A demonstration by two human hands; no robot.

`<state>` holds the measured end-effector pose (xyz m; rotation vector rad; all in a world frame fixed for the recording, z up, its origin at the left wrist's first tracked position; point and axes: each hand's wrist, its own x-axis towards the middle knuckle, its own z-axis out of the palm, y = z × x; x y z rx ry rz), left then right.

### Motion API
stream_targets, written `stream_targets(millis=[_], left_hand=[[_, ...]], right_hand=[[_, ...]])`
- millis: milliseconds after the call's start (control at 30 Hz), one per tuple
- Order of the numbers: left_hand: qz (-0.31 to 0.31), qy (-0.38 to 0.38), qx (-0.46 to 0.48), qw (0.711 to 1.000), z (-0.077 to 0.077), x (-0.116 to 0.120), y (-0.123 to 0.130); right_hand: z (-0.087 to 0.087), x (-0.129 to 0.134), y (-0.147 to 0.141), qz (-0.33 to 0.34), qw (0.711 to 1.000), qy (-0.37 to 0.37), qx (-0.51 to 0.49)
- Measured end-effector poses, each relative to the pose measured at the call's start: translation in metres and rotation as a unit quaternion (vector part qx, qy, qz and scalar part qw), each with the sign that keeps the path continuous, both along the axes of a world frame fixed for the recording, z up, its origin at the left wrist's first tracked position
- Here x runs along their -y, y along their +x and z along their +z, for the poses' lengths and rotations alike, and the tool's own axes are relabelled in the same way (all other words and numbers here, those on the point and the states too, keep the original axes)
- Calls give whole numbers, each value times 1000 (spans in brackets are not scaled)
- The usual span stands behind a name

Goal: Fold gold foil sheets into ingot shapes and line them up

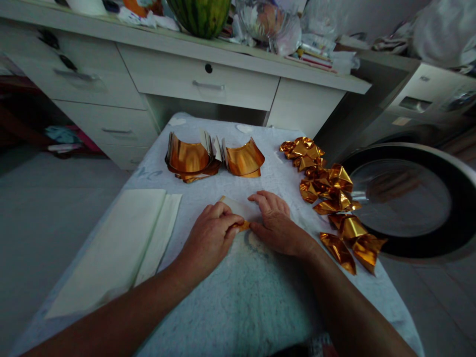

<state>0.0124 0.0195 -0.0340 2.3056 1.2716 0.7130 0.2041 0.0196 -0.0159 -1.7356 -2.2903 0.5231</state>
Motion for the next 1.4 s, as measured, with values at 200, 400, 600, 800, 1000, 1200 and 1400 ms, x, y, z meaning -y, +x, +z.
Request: stream_targets(millis=[200, 400, 600, 800, 1000, 1200, 1400], left_hand=[[-2, 0, 1, 1000, -1, 0, 0], [-4, 1, 2, 1000, -3, -1, -1], [-3, 1, -2, 1000, -2, -1, 0], [-1, -9, -3, 1000, 2, 0, 0], [-9, 2, 8, 1000, -4, -1, -2], [-18, 14, 1, 1000, -4, -1, -3], [75, 64, -55, 994, 1, 3, -3]], right_hand=[[0, -1, 3, 7, 1000, -10, -4], [0, 0, 5, 15, 1000, -2, -5], [-8, 2, -1, -11, 999, 49, 0], [-5, 0, 1, -2, 1000, 31, -3], [1, -4, 11, 12, 999, -19, -33], [1, -6, 15, 16, 998, -15, -56], [-1, -3, 8, 25, 998, 36, -46]])
